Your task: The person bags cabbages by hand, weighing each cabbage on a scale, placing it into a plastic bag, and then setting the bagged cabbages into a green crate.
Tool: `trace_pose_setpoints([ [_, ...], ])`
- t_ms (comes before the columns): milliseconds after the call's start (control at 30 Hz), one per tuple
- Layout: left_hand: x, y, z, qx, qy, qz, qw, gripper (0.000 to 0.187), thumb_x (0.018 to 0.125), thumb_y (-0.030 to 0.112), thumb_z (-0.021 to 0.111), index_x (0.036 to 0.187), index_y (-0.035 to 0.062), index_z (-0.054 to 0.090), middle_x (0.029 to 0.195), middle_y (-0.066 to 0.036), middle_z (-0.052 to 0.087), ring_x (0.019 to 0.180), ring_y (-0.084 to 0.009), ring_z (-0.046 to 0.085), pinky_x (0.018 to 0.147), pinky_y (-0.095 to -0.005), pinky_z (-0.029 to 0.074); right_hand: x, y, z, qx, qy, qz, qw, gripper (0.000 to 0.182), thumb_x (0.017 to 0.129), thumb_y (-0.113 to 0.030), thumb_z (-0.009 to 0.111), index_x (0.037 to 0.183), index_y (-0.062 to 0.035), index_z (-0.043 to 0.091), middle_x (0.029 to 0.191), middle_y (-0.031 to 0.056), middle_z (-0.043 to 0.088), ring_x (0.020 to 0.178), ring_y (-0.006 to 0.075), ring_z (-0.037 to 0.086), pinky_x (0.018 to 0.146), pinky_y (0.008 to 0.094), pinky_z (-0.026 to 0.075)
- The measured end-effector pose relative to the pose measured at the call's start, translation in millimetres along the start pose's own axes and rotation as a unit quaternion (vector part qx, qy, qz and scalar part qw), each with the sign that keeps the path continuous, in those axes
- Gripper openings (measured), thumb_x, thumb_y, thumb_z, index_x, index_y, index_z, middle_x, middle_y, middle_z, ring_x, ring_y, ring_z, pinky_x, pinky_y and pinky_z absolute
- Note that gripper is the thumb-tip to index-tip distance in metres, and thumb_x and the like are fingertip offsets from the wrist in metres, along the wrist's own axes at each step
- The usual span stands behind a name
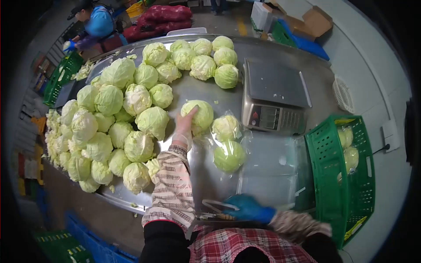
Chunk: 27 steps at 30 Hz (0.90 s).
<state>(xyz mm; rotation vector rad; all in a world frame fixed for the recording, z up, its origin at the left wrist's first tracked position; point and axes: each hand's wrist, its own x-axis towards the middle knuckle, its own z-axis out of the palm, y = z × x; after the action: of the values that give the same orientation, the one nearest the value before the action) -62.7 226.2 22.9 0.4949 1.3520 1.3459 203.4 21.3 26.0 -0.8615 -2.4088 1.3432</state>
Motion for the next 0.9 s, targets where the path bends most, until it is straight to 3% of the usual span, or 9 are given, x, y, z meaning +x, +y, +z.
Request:
trace_pose_setpoints([
  [67,12.0,-3.1,0.1,-0.038,-0.004,-0.012,0.999,0.079,0.072,0.032,0.073,0.131,0.0001,0.032,0.121,-0.017,0.048,0.103,-0.0276,0.055,0.084,-0.0382,0.049,26.6,-20.7,28.2,-0.144,-0.115,0.089,0.979,0.035,0.079,-0.032,0.06,0.106,-0.0096,0.063,0.095,0.0174,0.063,0.082,0.0311,0.062,0.071,0.0406,0.049],
  [200,21.4,-1.9,-24.3,-0.068,-0.01,-0.055,0.996,0.067,0.072,0.026,0.073,0.126,0.002,0.041,0.115,-0.014,0.052,0.095,-0.0274,0.059,0.081,-0.0391,0.05,29.4,-5.1,91.7,-0.174,-0.157,0.171,0.957,0.034,0.078,-0.029,0.058,0.105,-0.0077,0.061,0.093,0.0179,0.063,0.083,0.0317,0.062,0.071,0.0432,0.049],
  [267,41.2,-18.8,-43.5,-0.131,-0.053,-0.074,0.987,0.062,0.073,0.029,0.069,0.124,0.004,0.045,0.117,-0.013,0.053,0.099,-0.0283,0.058,0.083,-0.0421,0.049,22.0,2.6,107.0,-0.145,0.001,0.087,0.986,0.021,0.069,-0.018,0.058,0.08,-0.0008,0.064,0.077,0.0176,0.063,0.075,0.0337,0.062,0.068,0.045,0.049],
  [400,38.2,-18.7,-62.6,-0.292,-0.131,-0.107,0.941,0.06,0.08,0.046,0.054,0.127,0.0101,0.045,0.128,-0.011,0.049,0.113,-0.0317,0.05,0.093,-0.0497,0.041,25.3,-14.5,96.6,-0.166,-0.058,0.123,0.977,0.023,0.073,-0.019,0.056,0.086,-0.0015,0.064,0.082,0.0169,0.064,0.076,0.0324,0.063,0.067,0.0427,0.05],
  [467,21.7,-5.8,-62.4,-0.444,-0.204,-0.06,0.87,0.06,0.082,0.048,0.05,0.13,0.0129,0.043,0.132,-0.011,0.046,0.118,-0.0323,0.045,0.097,-0.0518,0.037,21.9,-7.2,95.8,-0.183,-0.084,0.111,0.973,0.029,0.075,-0.025,0.057,0.093,-0.0032,0.063,0.086,0.0171,0.064,0.078,0.0333,0.062,0.069,0.0438,0.049],
  [533,1.3,11.4,-68.2,-0.432,-0.204,-0.038,0.878,0.062,0.082,0.052,0.046,0.132,0.0158,0.041,0.135,-0.01,0.043,0.122,-0.0328,0.042,0.099,-0.0527,0.034,14.7,-5.6,91.2,-0.195,-0.115,0.091,0.97,0.035,0.076,-0.031,0.059,0.099,-0.005,0.061,0.091,0.0174,0.064,0.081,0.0342,0.061,0.071,0.0449,0.048],
  [600,-27.7,20.6,-68.1,-0.491,-0.19,0.02,0.85,0.067,0.083,0.056,0.045,0.135,0.0145,0.037,0.135,-0.011,0.042,0.122,-0.0338,0.041,0.097,-0.0531,0.036,5.4,-9.0,84.6,-0.228,-0.102,0.189,0.95,0.037,0.073,-0.032,0.062,0.098,-0.0046,0.062,0.088,0.0174,0.063,0.075,0.0347,0.062,0.066,0.0446,0.049],
  [733,-105.7,42.5,-101.8,-0.582,-0.3,0.03,0.756,0.072,0.083,0.059,0.046,0.137,0.0129,0.033,0.135,-0.015,0.041,0.121,-0.0397,0.041,0.094,-0.0518,0.041,6.0,7.0,80.5,-0.303,-0.136,0.083,0.94,0.037,0.069,-0.028,0.065,0.097,-0.0036,0.061,0.085,0.0172,0.063,0.071,0.0344,0.062,0.067,0.0433,0.049],
  [900,-198.1,68.7,-157.6,-0.573,-0.168,0.1,0.796,0.072,0.082,0.062,0.046,0.137,0.0162,0.034,0.136,-0.015,0.038,0.124,-0.0442,0.036,0.092,-0.0534,0.043,14.2,3.0,78.1,-0.272,-0.119,0.05,0.954,0.027,0.073,-0.025,0.061,0.09,-0.004,0.061,0.079,0.0139,0.064,0.07,0.0336,0.062,0.064,0.0439,0.048],
])
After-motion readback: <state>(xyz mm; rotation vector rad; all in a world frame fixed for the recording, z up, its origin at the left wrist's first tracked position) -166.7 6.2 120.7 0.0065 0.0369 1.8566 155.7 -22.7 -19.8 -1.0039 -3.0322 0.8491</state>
